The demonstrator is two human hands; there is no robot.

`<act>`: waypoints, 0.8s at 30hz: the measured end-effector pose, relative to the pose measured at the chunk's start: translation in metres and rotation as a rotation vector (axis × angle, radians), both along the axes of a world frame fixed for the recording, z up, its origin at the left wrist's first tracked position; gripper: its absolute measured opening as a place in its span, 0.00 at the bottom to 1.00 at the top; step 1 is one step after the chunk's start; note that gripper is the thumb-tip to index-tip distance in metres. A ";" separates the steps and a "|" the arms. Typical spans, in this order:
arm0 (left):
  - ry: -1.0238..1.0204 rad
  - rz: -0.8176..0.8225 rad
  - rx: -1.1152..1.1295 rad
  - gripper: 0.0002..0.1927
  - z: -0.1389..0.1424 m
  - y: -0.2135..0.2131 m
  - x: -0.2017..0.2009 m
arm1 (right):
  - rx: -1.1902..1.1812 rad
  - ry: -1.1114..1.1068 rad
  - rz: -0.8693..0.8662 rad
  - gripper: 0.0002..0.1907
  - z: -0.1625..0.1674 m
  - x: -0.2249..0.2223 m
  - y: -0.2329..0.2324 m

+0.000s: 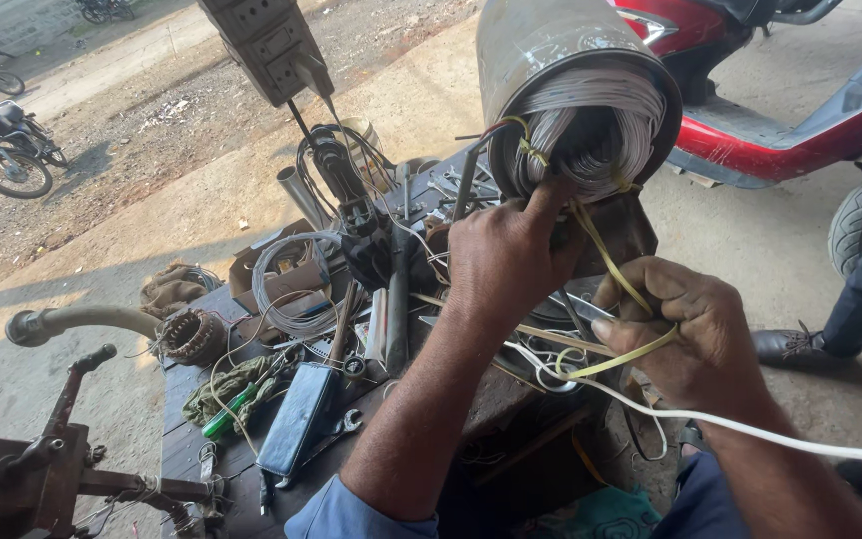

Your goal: The person works at a cluttered outdoor workbench, using a screwdriver and pliers to strip, twist, and secure wires on a cylindrical metal component. They repeatedly adjust and tighten connections while handling multiple wires and tools.

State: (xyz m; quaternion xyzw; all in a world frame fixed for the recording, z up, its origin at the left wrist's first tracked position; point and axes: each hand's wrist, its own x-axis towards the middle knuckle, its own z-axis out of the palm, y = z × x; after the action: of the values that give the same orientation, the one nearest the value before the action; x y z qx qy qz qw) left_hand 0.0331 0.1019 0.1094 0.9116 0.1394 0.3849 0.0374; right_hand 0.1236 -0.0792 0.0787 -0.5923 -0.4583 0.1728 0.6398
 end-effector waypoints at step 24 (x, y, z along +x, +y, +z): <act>-0.260 -0.122 -0.052 0.19 0.005 0.004 -0.041 | 0.062 0.085 0.040 0.08 -0.019 0.002 -0.002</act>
State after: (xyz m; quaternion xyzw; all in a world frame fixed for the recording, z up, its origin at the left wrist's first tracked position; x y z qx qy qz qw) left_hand -0.0083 0.1056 0.1146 0.8596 0.0874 0.4930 0.1020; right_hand 0.1259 -0.0807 0.0598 -0.5550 -0.4477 0.1960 0.6731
